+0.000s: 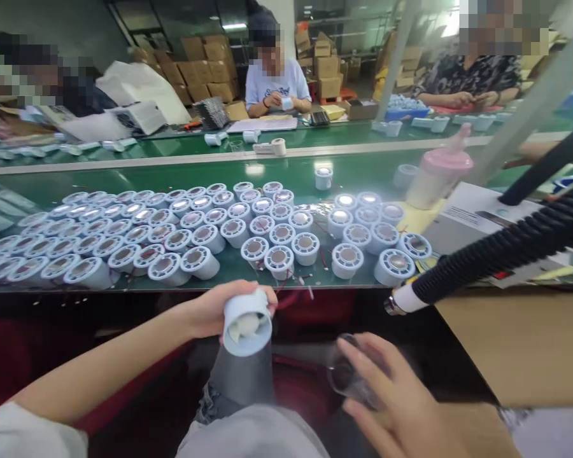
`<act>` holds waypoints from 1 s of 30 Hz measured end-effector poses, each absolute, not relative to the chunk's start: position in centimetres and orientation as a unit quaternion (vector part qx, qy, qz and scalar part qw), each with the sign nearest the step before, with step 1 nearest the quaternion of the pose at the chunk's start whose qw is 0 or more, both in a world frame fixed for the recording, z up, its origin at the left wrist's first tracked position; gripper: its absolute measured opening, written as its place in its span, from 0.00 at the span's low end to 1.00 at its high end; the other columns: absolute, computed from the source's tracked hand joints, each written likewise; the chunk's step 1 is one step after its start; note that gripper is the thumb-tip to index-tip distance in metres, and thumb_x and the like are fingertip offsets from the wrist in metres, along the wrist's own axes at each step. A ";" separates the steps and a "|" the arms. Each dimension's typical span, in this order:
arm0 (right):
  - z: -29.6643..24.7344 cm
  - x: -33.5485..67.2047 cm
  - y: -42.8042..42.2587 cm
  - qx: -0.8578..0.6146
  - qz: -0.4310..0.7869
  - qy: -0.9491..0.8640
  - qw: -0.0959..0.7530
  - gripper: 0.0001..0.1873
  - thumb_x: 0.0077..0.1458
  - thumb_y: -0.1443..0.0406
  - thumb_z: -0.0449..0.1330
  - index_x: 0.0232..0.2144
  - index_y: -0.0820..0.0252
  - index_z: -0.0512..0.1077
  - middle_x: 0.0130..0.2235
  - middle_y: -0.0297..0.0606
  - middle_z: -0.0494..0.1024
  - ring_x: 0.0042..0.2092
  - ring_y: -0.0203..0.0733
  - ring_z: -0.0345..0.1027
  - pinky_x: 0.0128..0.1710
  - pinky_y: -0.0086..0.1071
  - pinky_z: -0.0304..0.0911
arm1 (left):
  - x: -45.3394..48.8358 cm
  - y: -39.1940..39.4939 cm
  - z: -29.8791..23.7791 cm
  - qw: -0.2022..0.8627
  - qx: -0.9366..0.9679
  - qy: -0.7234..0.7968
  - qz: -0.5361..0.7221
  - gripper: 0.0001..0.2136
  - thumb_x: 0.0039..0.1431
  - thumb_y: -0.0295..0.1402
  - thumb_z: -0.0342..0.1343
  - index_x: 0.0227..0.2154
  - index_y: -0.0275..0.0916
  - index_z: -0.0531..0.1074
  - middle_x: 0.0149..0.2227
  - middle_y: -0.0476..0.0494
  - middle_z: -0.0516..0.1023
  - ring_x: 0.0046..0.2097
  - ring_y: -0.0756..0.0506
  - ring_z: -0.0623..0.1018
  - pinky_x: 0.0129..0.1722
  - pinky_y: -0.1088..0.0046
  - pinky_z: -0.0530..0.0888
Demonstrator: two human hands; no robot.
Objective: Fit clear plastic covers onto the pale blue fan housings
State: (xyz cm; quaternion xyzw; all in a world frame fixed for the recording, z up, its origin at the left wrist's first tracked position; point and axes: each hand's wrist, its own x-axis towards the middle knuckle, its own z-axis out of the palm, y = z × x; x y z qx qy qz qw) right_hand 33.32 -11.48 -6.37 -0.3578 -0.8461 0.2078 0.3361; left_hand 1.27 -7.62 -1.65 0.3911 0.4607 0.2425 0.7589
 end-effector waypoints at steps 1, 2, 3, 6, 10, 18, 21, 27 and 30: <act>-6.5 32.2 -11.6 -0.355 0.160 -0.863 0.321 0.25 0.58 0.61 0.59 0.58 0.48 0.68 0.53 0.47 0.71 0.48 0.53 0.72 0.40 0.40 0.75 | 2.8 -7.6 -2.5 0.787 0.383 0.435 0.213 0.21 0.52 0.50 0.54 0.36 0.36 0.70 0.28 0.46 0.70 0.24 0.51 0.68 0.17 0.79 0.63; -6.7 31.1 -11.7 -0.366 0.114 -0.869 0.313 0.26 0.58 0.63 0.59 0.59 0.48 0.67 0.54 0.48 0.69 0.50 0.56 0.70 0.41 0.44 0.74 | 4.2 -7.6 -3.1 0.801 0.390 0.415 0.184 0.18 0.51 0.48 0.54 0.36 0.37 0.71 0.29 0.46 0.71 0.24 0.51 0.69 0.18 0.78 0.65; -6.7 30.2 -11.6 -0.385 0.072 -0.867 0.307 0.26 0.58 0.64 0.58 0.59 0.48 0.67 0.54 0.50 0.68 0.50 0.58 0.69 0.41 0.48 0.74 | 5.4 -7.5 -3.5 0.805 0.409 0.402 0.153 0.15 0.51 0.44 0.54 0.36 0.38 0.71 0.31 0.46 0.73 0.25 0.51 0.69 0.19 0.78 0.66; -6.7 29.0 -11.1 -0.449 0.058 -0.847 0.278 0.19 0.56 0.70 0.57 0.49 0.52 0.74 0.55 0.52 0.67 0.50 0.61 0.67 0.40 0.53 0.72 | 7.6 -7.2 -3.3 0.732 0.546 0.399 0.083 0.09 0.53 0.36 0.53 0.35 0.40 0.73 0.36 0.48 0.75 0.29 0.50 0.70 0.25 0.76 0.69; -6.0 30.2 -11.1 -0.470 0.279 -0.800 0.246 0.03 0.53 0.69 0.60 0.31 0.57 0.74 0.55 0.48 0.67 0.53 0.56 0.66 0.45 0.47 0.71 | 8.4 -7.3 -2.7 0.520 0.727 0.425 0.146 0.09 0.56 0.35 0.57 0.40 0.41 0.74 0.41 0.46 0.74 0.42 0.45 0.73 0.44 0.69 0.70; -5.3 30.8 -11.2 -0.503 0.495 -0.618 0.347 0.15 0.60 0.60 0.57 0.23 0.58 0.74 0.43 0.42 0.74 0.43 0.45 0.70 0.37 0.33 0.67 | 8.7 -8.2 -6.0 0.451 0.762 0.398 0.241 0.28 0.41 0.42 0.72 0.48 0.47 0.75 0.49 0.42 0.66 0.52 0.39 0.70 0.54 0.60 0.69; -5.7 31.0 -10.9 -0.500 0.546 -0.553 0.383 0.17 0.57 0.60 0.61 0.18 0.59 0.74 0.41 0.41 0.76 0.43 0.44 0.70 0.37 0.32 0.67 | 8.5 -8.2 -6.6 0.476 0.764 0.363 0.242 0.31 0.43 0.40 0.71 0.54 0.47 0.71 0.54 0.40 0.70 0.55 0.38 0.71 0.57 0.59 0.67; -6.2 31.7 -10.8 -0.490 0.597 -0.495 0.399 0.15 0.54 0.57 0.65 0.19 0.57 0.78 0.41 0.39 0.79 0.42 0.43 0.73 0.37 0.29 0.71 | 8.7 -8.2 -6.1 0.517 0.743 0.346 0.246 0.33 0.45 0.37 0.70 0.57 0.45 0.68 0.56 0.41 0.73 0.57 0.39 0.72 0.59 0.59 0.67; -6.3 32.1 -11.0 -0.465 0.609 -0.495 0.409 0.15 0.56 0.58 0.64 0.20 0.54 0.79 0.41 0.38 0.81 0.43 0.44 0.75 0.38 0.29 0.73 | 9.0 -8.4 -5.9 0.578 0.706 0.326 0.247 0.31 0.46 0.34 0.69 0.56 0.46 0.69 0.57 0.40 0.72 0.57 0.38 0.72 0.56 0.60 0.70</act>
